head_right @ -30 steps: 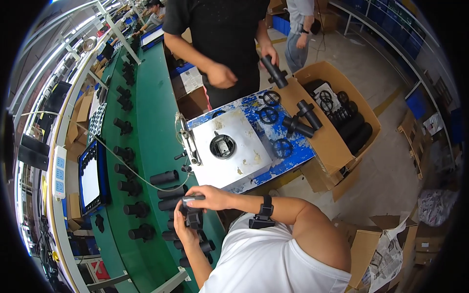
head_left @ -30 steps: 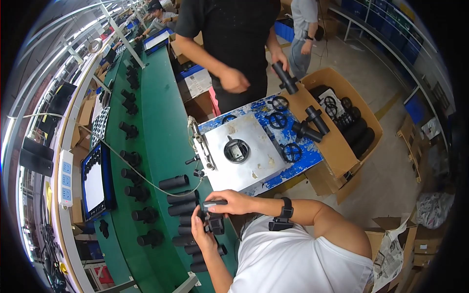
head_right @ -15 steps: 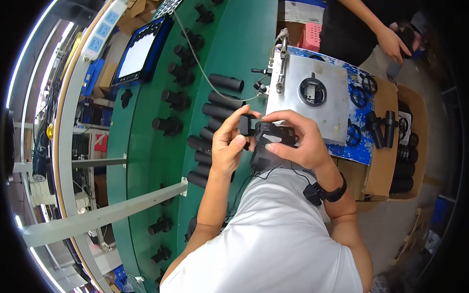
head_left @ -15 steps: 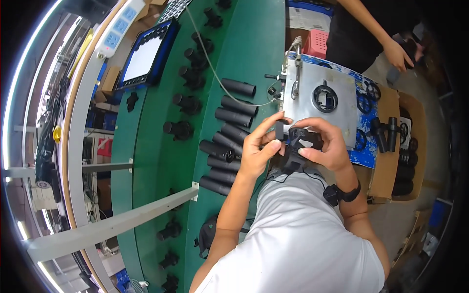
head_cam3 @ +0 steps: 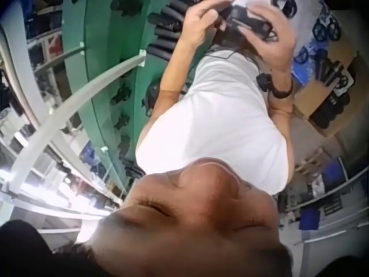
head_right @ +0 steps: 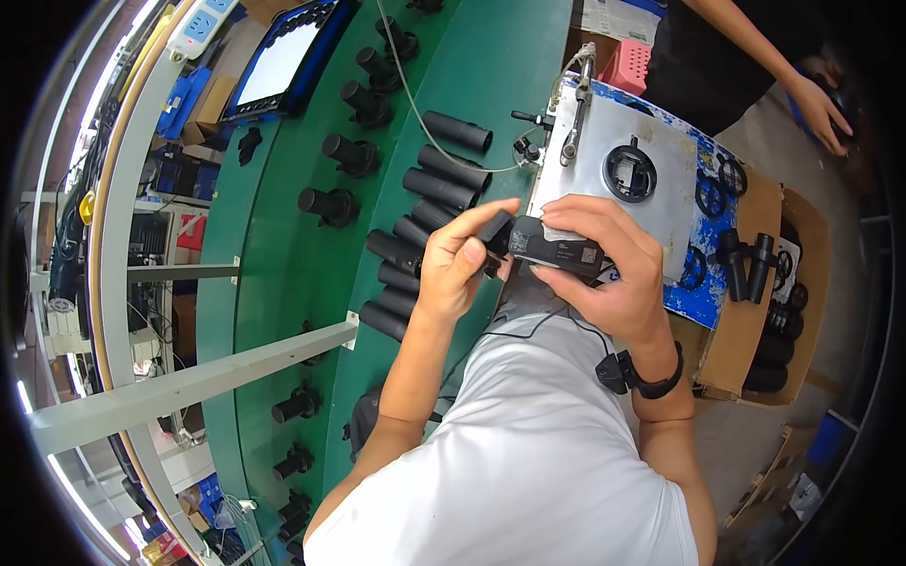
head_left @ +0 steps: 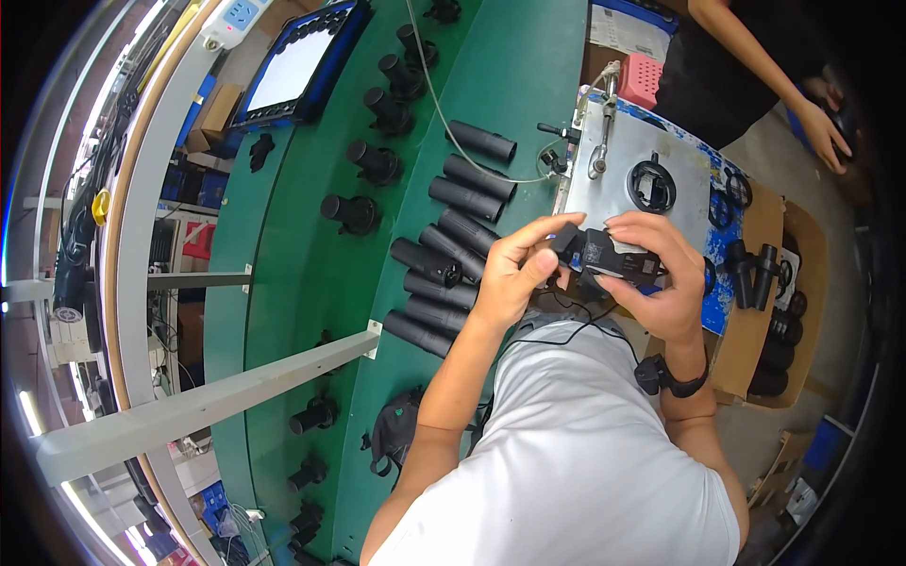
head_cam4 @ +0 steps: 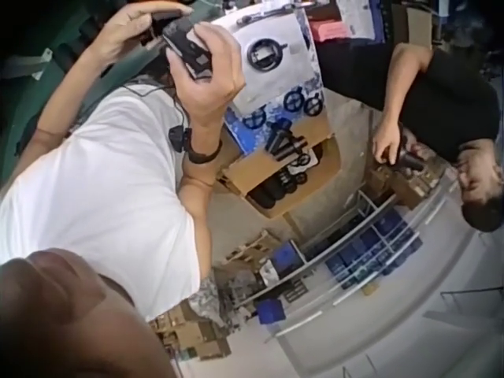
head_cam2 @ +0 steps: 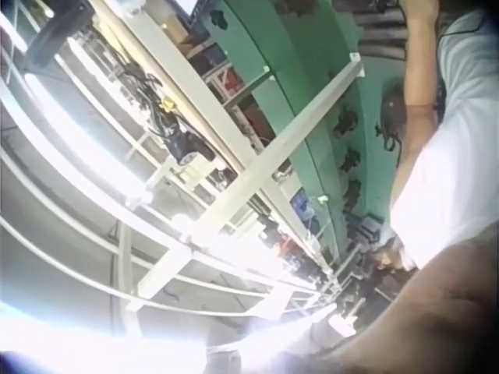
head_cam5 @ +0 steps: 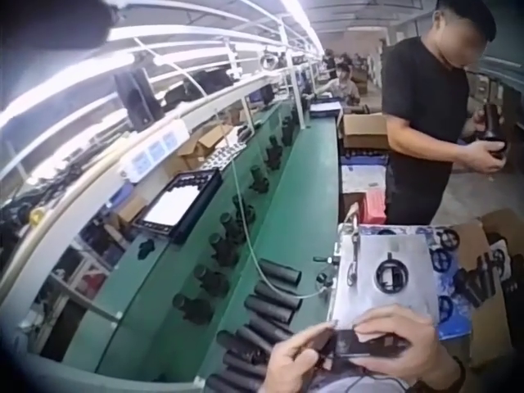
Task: Assembling microphones by using a mechanical press to attach components to the microphone body.
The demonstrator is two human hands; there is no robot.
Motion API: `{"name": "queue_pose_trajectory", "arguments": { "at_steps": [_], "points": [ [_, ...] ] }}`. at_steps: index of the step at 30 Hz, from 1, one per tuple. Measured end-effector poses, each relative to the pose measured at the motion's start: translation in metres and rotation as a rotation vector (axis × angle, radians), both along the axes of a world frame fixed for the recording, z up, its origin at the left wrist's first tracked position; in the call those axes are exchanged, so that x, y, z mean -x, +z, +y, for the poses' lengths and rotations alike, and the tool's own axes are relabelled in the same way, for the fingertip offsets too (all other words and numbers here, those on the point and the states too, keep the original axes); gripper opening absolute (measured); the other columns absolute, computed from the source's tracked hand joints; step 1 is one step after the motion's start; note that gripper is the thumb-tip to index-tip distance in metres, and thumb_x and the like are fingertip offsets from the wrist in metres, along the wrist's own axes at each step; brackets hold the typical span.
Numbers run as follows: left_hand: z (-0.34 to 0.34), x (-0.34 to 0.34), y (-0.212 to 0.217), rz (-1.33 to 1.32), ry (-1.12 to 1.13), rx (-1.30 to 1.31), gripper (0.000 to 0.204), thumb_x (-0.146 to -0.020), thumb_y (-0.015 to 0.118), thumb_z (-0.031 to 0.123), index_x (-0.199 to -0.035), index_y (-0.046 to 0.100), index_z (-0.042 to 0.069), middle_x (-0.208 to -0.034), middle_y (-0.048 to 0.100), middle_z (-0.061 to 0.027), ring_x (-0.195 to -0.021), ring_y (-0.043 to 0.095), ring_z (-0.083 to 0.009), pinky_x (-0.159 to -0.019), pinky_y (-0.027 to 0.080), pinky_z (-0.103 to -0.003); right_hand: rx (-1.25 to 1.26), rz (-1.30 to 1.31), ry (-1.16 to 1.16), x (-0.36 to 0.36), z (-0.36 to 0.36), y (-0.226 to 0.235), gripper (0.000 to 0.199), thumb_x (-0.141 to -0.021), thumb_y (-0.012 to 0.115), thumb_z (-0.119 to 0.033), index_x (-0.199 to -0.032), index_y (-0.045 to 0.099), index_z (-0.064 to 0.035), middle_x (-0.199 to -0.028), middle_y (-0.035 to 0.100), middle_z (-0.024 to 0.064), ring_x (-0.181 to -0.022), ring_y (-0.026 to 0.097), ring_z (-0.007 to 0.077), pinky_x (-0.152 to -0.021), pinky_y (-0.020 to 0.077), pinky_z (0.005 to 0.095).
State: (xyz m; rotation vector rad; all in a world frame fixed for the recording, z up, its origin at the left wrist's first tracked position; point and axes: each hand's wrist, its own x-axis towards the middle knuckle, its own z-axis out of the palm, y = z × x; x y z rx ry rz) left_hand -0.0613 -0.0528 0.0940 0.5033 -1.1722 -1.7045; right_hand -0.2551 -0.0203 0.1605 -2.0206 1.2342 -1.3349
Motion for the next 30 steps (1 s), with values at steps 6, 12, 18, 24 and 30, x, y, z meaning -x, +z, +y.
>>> {"name": "queue_pose_trajectory", "arguments": {
  "at_steps": [6,12,18,24,30],
  "points": [
    [0.001,0.005,0.006,0.102,0.021,-0.189,0.058,-0.098,0.048,0.045,-0.127,0.050,-0.005,-0.085,0.060,-0.0086,-0.063,0.053,-0.0134,-0.057,0.040,-0.024,0.032,0.073,-0.011,0.002,0.000,0.003,0.043,-0.060,0.079,0.000,-0.101,0.064,-0.0013,-0.105,0.065,0.0163,-0.093,0.065,0.0275,-0.080,0.0513,0.0324],
    [-0.003,0.005,0.003,0.205,-0.026,-0.290,0.046,-0.099,0.047,0.041,-0.111,0.057,-0.002,-0.081,0.059,-0.0083,-0.063,0.055,-0.0120,-0.059,0.043,-0.023,0.022,0.093,-0.018,0.006,0.000,0.003,0.043,-0.061,0.079,-0.001,-0.101,0.063,-0.0007,-0.105,0.065,0.0164,-0.093,0.065,0.0269,-0.081,0.0512,0.0327],
    [0.000,0.011,0.011,0.120,0.079,-0.320,0.046,-0.099,0.046,0.043,-0.103,0.060,0.000,-0.074,0.060,-0.0066,-0.057,0.054,-0.0105,-0.052,0.041,-0.022,-0.010,0.060,0.037,0.004,-0.006,0.006,0.046,-0.061,0.079,0.002,-0.104,0.064,-0.0015,-0.105,0.065,0.0157,-0.094,0.065,0.0273,-0.081,0.0516,0.0315],
    [-0.005,0.008,0.008,0.069,-0.049,-0.567,0.044,-0.097,0.050,0.047,-0.086,0.060,0.005,-0.070,0.060,-0.0052,-0.051,0.052,-0.0104,-0.043,0.034,-0.021,0.206,0.375,0.129,0.004,-0.014,0.010,0.047,-0.058,0.080,0.003,-0.103,0.067,-0.0048,-0.106,0.065,0.0128,-0.089,0.064,0.0281,-0.075,0.0526,0.0318],
    [0.000,0.013,0.013,0.015,-0.019,-0.590,0.041,-0.097,0.048,0.046,-0.084,0.057,0.008,-0.060,0.057,-0.0049,-0.045,0.049,-0.0098,-0.041,0.030,-0.022,0.236,0.425,0.153,0.003,-0.020,0.008,0.048,-0.058,0.080,0.003,-0.103,0.068,-0.0055,-0.108,0.064,0.0127,-0.086,0.064,0.0260,-0.069,0.0522,0.0318]
  ]
}}
